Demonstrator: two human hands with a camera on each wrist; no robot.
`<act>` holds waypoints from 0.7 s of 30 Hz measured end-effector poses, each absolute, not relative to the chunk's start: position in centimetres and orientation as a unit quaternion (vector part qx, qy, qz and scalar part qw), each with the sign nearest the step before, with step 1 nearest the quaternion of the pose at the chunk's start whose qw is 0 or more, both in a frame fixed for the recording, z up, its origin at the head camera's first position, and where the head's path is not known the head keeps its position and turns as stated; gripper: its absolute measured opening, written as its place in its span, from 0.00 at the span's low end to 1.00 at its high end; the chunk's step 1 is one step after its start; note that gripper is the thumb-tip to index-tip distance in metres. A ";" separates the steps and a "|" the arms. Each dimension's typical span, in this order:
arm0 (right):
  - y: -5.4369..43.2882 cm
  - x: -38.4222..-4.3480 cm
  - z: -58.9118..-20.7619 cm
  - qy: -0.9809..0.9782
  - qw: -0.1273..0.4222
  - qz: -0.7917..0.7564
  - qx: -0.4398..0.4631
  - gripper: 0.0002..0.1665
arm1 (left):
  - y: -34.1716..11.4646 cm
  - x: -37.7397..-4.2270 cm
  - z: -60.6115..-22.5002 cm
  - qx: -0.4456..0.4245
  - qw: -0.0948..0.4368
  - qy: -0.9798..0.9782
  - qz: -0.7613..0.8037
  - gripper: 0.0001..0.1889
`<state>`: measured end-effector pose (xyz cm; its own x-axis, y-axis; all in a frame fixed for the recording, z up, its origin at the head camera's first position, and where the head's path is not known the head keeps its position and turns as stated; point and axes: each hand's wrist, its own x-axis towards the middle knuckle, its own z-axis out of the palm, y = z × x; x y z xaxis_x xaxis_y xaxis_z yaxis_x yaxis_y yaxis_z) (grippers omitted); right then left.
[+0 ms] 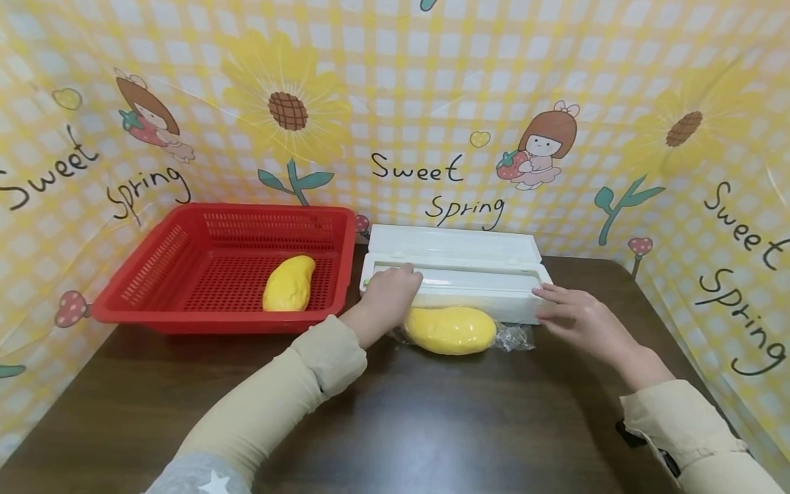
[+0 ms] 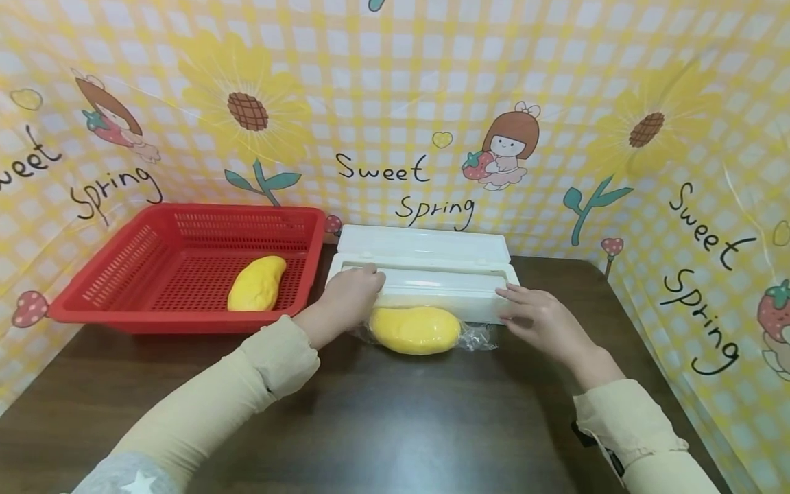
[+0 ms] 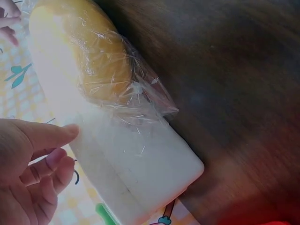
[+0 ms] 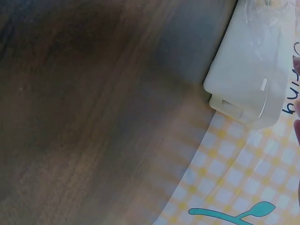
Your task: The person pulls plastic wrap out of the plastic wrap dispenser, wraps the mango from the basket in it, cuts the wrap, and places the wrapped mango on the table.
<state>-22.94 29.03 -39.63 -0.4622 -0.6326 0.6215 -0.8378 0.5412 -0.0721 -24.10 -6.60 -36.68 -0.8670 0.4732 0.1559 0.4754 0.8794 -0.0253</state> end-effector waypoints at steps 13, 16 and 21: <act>29.1 -22.0 -40.6 -0.828 0.242 0.175 0.474 0.33 | -7.1 -22.8 -37.1 -0.280 0.063 -0.957 -0.048 0.10; 29.3 -21.9 -40.8 -0.835 0.233 0.175 0.467 0.34 | -7.0 -22.4 -37.1 -0.286 0.048 -0.956 -0.045 0.09; 29.5 -21.9 -41.1 -0.841 0.218 0.175 0.463 0.34 | -7.1 -22.0 -37.3 -0.292 0.039 -0.955 -0.030 0.09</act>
